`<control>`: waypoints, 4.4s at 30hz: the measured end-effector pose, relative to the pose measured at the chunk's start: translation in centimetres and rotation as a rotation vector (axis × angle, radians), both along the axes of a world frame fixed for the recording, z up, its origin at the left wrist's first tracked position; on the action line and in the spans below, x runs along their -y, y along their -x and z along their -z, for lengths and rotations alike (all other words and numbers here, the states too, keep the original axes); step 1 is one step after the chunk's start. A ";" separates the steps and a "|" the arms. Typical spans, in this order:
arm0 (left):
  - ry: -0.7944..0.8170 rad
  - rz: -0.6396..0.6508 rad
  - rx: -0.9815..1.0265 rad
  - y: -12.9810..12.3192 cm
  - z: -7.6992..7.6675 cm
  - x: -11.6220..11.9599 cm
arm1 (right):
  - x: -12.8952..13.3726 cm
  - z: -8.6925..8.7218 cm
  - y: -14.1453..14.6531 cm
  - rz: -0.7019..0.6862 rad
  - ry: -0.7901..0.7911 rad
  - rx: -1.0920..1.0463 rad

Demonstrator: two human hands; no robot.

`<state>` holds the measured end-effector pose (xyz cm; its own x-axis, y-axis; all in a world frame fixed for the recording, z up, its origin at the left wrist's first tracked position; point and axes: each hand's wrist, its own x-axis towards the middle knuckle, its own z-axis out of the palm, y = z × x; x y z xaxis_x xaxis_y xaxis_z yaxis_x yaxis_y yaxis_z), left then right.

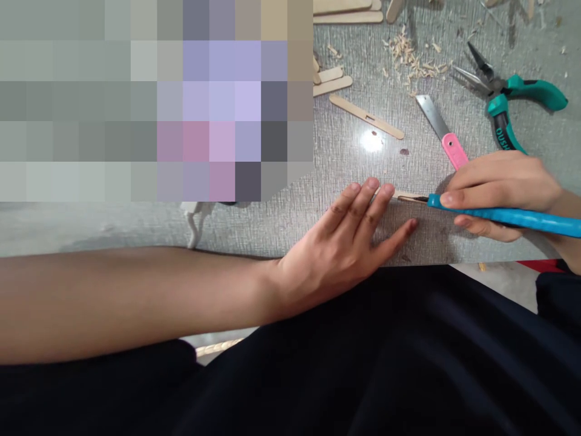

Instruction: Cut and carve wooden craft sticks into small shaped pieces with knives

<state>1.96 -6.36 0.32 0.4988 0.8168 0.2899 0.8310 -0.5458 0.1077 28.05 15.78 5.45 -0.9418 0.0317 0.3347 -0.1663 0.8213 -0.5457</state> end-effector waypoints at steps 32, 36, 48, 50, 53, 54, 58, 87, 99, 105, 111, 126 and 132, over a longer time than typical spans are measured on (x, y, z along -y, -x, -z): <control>-0.015 -0.015 -0.159 -0.5 -1.4 -0.7 | -1.0 -0.3 0.5 -0.097 0.052 0.012; -0.015 -0.016 -0.110 -0.4 -0.9 -0.7 | -1.2 -0.1 0.0 -0.112 0.080 0.053; -0.062 0.001 -0.194 -0.5 -1.1 -0.9 | -1.2 -0.1 0.3 -0.105 0.069 0.024; -0.051 -0.002 -0.188 -0.5 -1.0 -0.8 | -1.2 -0.1 0.3 -0.103 0.055 0.019; -0.055 0.001 -0.197 -0.5 -1.1 -1.0 | -1.2 -0.1 0.3 -0.106 0.046 0.011; -0.074 0.005 -0.218 -0.5 -1.3 -1.1 | -1.2 -0.1 0.3 -0.103 0.046 0.011; -0.145 0.021 -0.283 -0.5 -1.9 -1.5 | -1.2 0.0 0.1 -0.089 0.051 0.013; -0.153 0.002 -0.192 -0.1 -0.7 -0.8 | -0.3 1.2 0.2 0.083 0.080 -0.114; -0.065 -0.010 -0.097 0.0 0.0 -0.3 | -0.5 1.0 0.3 0.042 0.047 -0.059; -0.061 -0.004 -0.097 0.1 -0.2 -0.3 | -0.4 1.0 0.5 0.026 0.062 -0.044; -0.040 -0.006 -0.105 0.1 -0.1 -0.3 | -0.7 1.2 0.6 0.036 0.033 -0.103; 0.015 -0.028 -0.113 -0.5 -1.1 -0.3 | -0.3 0.0 0.8 0.016 -0.008 -0.010; 0.008 -0.050 -0.055 -0.9 -0.3 0.2 | -0.6 -0.6 0.4 -0.045 0.006 0.064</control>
<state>2.89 -6.56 0.63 0.4726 0.8430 0.2570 0.8618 -0.5030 0.0653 27.66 16.40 6.01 -0.9617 -0.0096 0.2738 -0.1678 0.8107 -0.5609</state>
